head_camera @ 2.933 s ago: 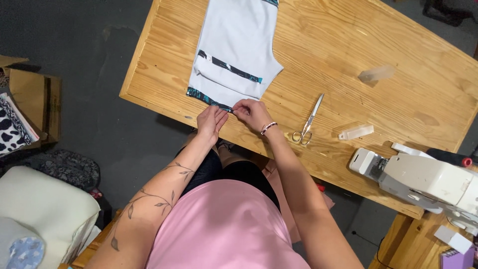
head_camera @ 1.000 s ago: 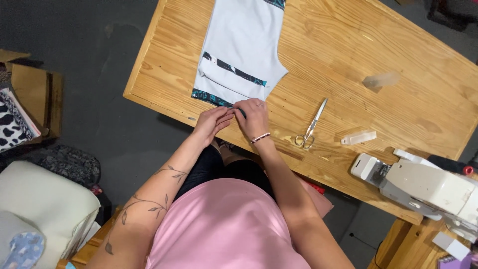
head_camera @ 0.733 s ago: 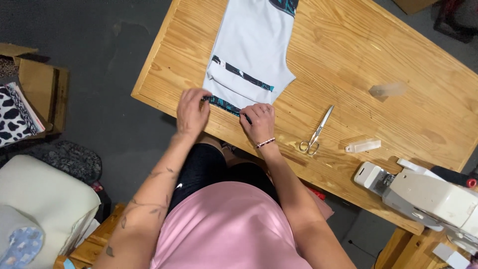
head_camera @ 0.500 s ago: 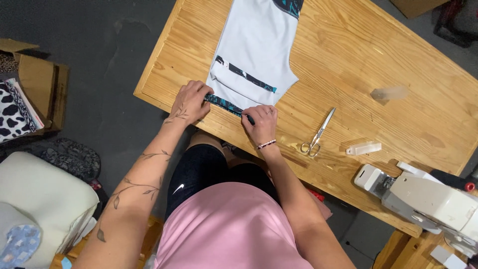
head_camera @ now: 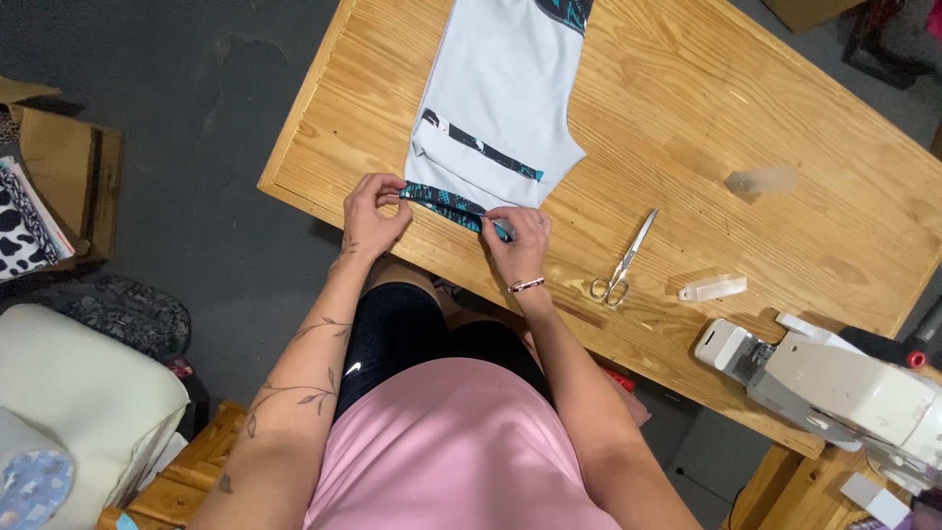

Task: The person folds a white fabric piece with a patterned edge on a wooden table and secures the folded edge with pins. They repeatedly adjust the fabric and insert pins along the seam line to hold the layers together.

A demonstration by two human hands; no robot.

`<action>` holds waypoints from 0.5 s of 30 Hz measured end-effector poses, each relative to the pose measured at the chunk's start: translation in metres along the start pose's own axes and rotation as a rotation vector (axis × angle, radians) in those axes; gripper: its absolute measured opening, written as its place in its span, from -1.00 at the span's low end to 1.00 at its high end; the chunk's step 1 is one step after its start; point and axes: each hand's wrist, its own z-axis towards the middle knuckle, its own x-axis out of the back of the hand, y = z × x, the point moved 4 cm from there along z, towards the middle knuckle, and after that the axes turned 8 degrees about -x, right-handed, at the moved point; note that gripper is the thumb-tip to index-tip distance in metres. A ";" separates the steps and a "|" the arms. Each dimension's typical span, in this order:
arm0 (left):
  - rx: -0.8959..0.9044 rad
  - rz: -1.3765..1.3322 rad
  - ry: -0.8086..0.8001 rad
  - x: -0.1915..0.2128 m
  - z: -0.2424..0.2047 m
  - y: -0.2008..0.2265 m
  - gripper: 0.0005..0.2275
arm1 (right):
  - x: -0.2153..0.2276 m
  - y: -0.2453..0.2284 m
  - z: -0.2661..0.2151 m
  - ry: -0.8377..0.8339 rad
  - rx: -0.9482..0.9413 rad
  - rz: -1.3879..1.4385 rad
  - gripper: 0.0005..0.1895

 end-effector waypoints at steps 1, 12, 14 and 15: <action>0.000 -0.001 0.002 0.001 0.001 0.001 -0.73 | 0.001 -0.002 0.001 -0.001 0.002 0.000 -0.83; 0.005 0.258 -0.184 -0.003 0.021 0.005 -0.82 | 0.003 -0.002 0.004 -0.014 -0.073 0.022 -0.84; 0.018 0.234 -0.191 -0.003 0.021 0.006 -0.84 | 0.005 -0.003 0.006 -0.008 -0.068 0.026 -0.84; 0.034 0.211 -0.195 -0.004 0.020 0.006 -0.85 | 0.006 -0.004 0.007 -0.007 -0.063 0.031 -0.85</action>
